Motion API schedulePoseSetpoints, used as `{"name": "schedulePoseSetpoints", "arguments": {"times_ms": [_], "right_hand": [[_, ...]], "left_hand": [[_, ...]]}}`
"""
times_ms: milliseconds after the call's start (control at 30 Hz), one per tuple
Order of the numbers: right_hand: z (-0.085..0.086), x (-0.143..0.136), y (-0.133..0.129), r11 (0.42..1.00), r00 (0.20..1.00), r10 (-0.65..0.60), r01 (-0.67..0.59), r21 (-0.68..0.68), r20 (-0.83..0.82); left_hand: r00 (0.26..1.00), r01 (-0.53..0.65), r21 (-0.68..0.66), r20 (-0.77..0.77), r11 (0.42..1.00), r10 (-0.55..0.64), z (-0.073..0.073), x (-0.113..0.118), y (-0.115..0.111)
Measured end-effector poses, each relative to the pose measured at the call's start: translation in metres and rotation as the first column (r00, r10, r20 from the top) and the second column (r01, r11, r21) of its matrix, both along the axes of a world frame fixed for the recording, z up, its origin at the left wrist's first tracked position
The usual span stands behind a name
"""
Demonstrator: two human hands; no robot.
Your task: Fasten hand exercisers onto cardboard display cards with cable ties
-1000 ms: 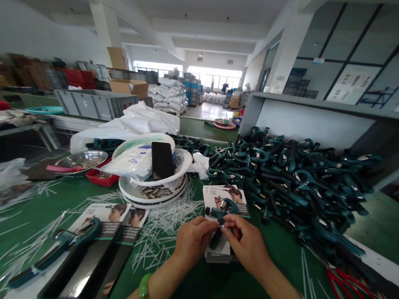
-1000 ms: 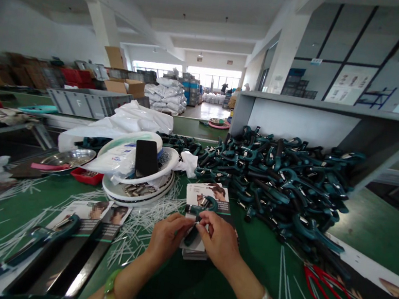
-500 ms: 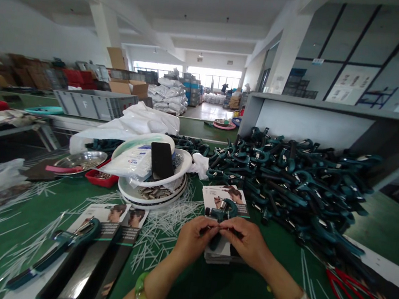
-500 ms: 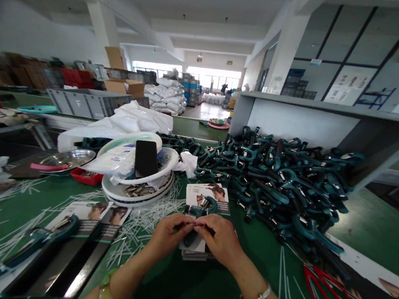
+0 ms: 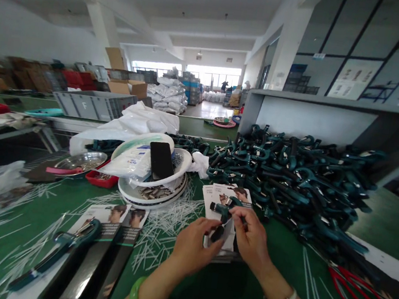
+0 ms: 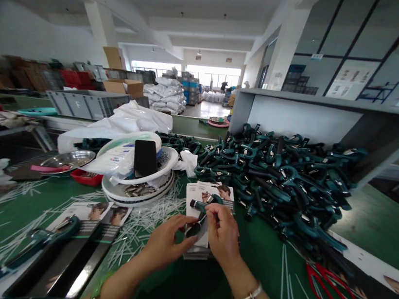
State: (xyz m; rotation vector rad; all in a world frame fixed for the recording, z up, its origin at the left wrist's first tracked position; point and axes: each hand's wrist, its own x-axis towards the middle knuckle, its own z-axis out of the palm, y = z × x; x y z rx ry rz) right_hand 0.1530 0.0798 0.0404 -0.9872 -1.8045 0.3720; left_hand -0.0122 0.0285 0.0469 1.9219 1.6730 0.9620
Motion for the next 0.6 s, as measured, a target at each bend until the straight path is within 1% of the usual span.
{"name": "schedulePoseSetpoints", "arguments": {"times_ms": [67, 100, 167, 200, 300, 367, 433, 500, 600], "right_hand": [[0.005, -0.001, 0.001, 0.991, 0.992, 0.118, -0.115, -0.071, 0.036], [0.007, -0.001, 0.0, 0.984, 0.987, 0.157, -0.152, -0.096, 0.045], [0.007, 0.002, -0.005, 0.977, 0.977, 0.201, -0.195, -0.086, 0.075], [0.006, 0.004, -0.007, 0.977, 0.972, 0.212, -0.208, -0.046, 0.104], [-0.003, 0.013, -0.015, 0.962, 0.949, 0.209, -0.242, 0.123, 0.235], [-0.007, 0.019, -0.017, 0.954, 0.932, 0.17, -0.237, 0.184, 0.32], [-0.009, 0.023, -0.017, 0.958, 0.912, 0.144, -0.225, 0.176, 0.383], [-0.008, 0.024, -0.015, 0.961, 0.892, 0.16, -0.239, 0.141, 0.422], [-0.006, 0.023, -0.013, 0.96, 0.888, 0.191, -0.258, 0.108, 0.419]], "left_hand": [[0.999, -0.051, -0.018, -0.007, 0.999, 0.051, -0.005, 0.001, -0.002], [0.997, -0.077, -0.023, -0.012, 0.997, 0.077, -0.007, 0.001, -0.002], [0.993, -0.112, -0.028, -0.025, 0.993, 0.112, -0.008, 0.002, -0.003], [0.992, -0.125, -0.036, -0.033, 0.992, 0.124, -0.007, 0.002, -0.003], [0.984, -0.173, -0.084, -0.049, 0.981, 0.169, -0.003, 0.003, -0.005], [0.982, -0.183, -0.104, -0.062, 0.978, 0.177, 0.0, 0.004, -0.005], [0.984, -0.173, -0.111, -0.066, 0.979, 0.166, 0.001, 0.007, -0.004], [0.986, -0.161, -0.12, -0.058, 0.98, 0.155, 0.0, 0.012, -0.001], [0.982, -0.186, -0.137, -0.065, 0.973, 0.178, -0.002, 0.021, 0.007]]}}
